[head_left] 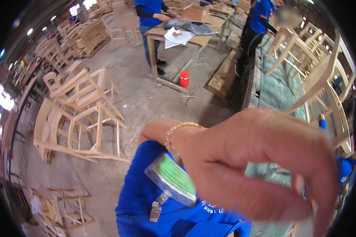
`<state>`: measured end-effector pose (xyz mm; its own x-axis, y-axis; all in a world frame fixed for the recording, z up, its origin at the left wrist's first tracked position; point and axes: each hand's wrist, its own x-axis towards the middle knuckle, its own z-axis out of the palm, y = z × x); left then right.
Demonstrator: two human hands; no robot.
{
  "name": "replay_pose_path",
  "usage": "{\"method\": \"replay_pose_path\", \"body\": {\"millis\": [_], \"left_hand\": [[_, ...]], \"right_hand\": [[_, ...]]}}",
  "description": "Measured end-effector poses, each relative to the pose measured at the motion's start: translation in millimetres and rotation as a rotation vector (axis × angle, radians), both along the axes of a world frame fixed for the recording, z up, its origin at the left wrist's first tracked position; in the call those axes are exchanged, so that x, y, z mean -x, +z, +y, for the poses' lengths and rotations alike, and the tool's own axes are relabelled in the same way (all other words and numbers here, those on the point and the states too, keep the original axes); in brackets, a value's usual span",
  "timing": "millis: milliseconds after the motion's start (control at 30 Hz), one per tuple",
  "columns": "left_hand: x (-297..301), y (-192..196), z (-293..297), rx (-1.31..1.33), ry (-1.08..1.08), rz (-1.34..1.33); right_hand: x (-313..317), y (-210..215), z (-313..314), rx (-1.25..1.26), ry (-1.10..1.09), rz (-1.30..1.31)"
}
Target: The person sands the legs and frame of a wooden chair using a sanding block. They rotate the chair to access different sides and continue sanding multiple chairs in sequence on a factory workbench.
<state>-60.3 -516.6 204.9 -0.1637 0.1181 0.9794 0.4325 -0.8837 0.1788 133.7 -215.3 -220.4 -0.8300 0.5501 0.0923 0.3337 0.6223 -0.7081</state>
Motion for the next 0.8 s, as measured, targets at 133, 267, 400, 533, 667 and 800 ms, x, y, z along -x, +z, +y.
{"method": "replay_pose_path", "body": {"millis": [133,267,400,533,667,800], "left_hand": [[-8,-5,45,-0.193,-0.249,-0.028],[-32,-22,90,-0.097,-0.369,0.043],[-38,-42,138,0.044,-0.481,0.087],[-54,-56,177,0.150,-0.533,0.142],[-61,-65,183,0.213,-0.490,0.171],[-73,-74,182,0.256,-0.461,0.187]], "right_hand": [[-20,3,10,0.026,-0.070,0.050],[-24,-24,14,-0.084,0.021,0.118],[80,-24,-66,0.037,0.116,0.111],[111,-8,-93,0.066,0.214,0.100],[105,4,-65,0.063,0.191,0.099],[102,6,-51,0.056,0.179,0.110]]}}
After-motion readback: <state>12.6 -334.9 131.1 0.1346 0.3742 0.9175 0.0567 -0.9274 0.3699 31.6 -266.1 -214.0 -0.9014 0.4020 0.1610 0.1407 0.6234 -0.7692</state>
